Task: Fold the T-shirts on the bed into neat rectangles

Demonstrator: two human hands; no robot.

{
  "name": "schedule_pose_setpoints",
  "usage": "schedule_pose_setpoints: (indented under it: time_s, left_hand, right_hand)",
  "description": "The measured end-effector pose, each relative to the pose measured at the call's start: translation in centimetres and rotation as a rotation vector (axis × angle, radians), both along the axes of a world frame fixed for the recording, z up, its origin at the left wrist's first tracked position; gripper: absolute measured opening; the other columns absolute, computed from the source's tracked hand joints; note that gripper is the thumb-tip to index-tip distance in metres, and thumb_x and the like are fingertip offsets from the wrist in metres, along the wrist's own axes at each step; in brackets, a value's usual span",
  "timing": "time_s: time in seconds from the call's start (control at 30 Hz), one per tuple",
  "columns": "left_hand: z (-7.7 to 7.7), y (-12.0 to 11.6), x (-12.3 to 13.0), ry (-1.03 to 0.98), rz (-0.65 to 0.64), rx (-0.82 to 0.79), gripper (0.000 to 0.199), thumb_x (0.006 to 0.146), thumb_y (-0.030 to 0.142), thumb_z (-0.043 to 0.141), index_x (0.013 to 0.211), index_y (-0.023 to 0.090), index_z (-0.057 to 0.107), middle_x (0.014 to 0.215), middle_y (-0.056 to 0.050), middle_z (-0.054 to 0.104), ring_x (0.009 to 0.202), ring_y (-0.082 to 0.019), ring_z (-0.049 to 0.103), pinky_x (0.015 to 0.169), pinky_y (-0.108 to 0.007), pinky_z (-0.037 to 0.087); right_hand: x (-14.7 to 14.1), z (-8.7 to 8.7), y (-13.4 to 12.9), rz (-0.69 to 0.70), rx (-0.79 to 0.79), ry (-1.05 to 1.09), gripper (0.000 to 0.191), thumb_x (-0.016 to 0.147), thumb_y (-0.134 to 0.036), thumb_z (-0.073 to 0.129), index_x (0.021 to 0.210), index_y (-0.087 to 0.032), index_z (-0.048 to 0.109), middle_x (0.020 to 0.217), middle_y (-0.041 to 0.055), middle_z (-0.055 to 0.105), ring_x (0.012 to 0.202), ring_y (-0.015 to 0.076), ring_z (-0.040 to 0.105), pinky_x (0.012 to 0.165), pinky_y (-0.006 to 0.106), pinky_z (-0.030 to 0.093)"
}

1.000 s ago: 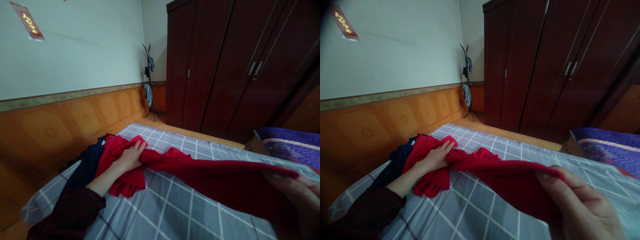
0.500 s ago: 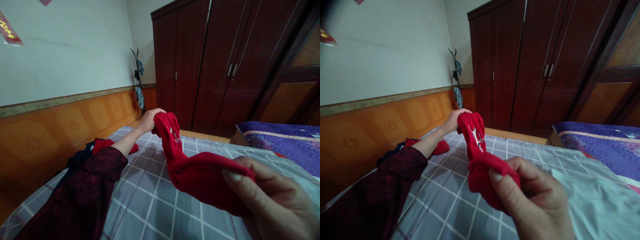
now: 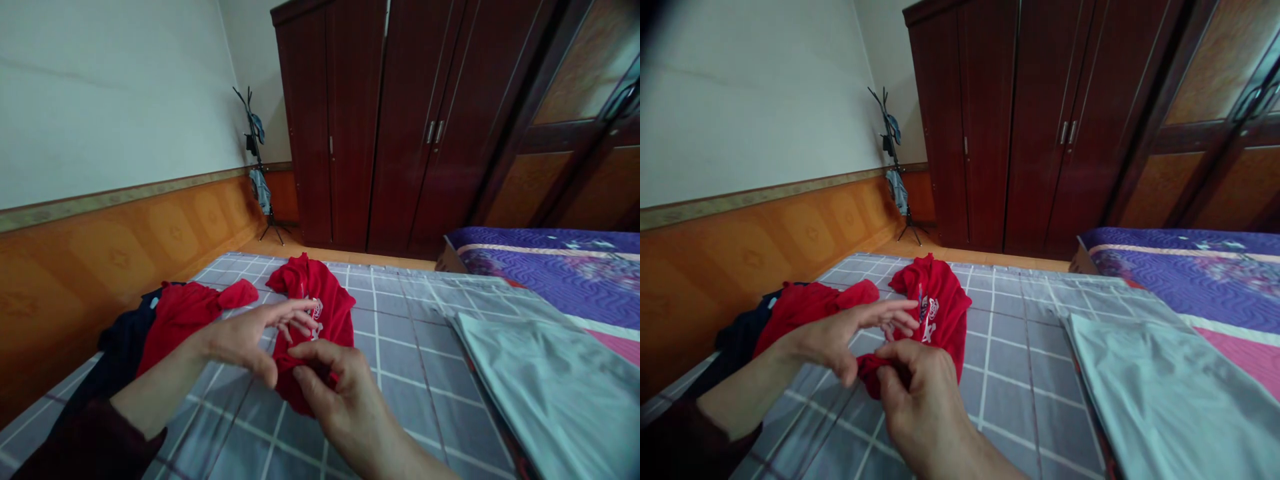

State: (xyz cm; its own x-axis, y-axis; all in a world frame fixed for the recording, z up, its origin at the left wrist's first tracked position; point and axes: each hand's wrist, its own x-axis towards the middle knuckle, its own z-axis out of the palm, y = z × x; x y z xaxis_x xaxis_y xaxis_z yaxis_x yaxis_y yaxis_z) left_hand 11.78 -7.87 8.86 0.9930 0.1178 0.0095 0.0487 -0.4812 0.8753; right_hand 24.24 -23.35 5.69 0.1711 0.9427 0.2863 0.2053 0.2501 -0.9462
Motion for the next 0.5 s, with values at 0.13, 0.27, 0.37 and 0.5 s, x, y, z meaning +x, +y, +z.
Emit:
schedule_pose_setpoints:
  time_s: [0.13, 0.27, 0.37, 0.5]
  left_hand:
    - [-0.7, -3.0, -2.4, 0.080, 0.167, 0.093, 0.061, 0.071, 0.030, 0.072, 0.130, 0.026, 0.052, 0.119, -0.005, 0.063, 0.107, -0.024, 0.059, 0.093, -0.035, 0.045]
    - [-2.3, -2.3, -3.5, -0.150, 0.688, 0.038, 0.023, 0.076, 0.028, 0.065, 0.097, 0.020, 0.070, 0.092, -0.003, 0.071, 0.089, -0.021, 0.065, 0.084, -0.030, 0.050]
    - [-2.8, -1.1, -4.0, -0.478, 0.949, -0.207, 0.023, 0.072, 0.032, 0.070, 0.091, 0.019, 0.070, 0.092, -0.004, 0.071, 0.091, -0.023, 0.066, 0.086, -0.033, 0.051]
    - [-2.2, -0.8, -4.5, -0.654, 0.980, -0.428, 0.019, 0.066, 0.031, 0.074, 0.081, 0.020, 0.071, 0.083, -0.002, 0.072, 0.092, -0.025, 0.066, 0.085, -0.036, 0.053]
  right_hand:
    - [0.3, 0.5, 0.1, 0.010, 0.072, 0.047, 0.024, 0.079, -0.017, 0.048, 0.090, -0.019, 0.070, 0.080, 0.0024, 0.071, 0.071, 0.0141, 0.064, 0.065, 0.024, 0.049]
    - [1.5, -0.1, 1.0, -0.094, 0.009, -0.141, 0.027, 0.078, -0.021, 0.052, 0.098, -0.018, 0.068, 0.093, 0.0051, 0.071, 0.084, 0.0188, 0.064, 0.078, 0.033, 0.049]
    - [2.7, -1.9, 2.3, -0.140, -0.071, -0.427, 0.050, 0.070, -0.023, 0.061, 0.119, -0.011, 0.060, 0.114, 0.0133, 0.063, 0.106, 0.0264, 0.057, 0.093, 0.041, 0.044]
    - [3.9, -5.5, 3.8, -0.082, -0.195, -0.794, 0.083, 0.060, -0.019, 0.068, 0.138, -0.007, 0.041, 0.141, 0.0197, 0.040, 0.129, 0.0333, 0.035, 0.106, 0.047, 0.030]
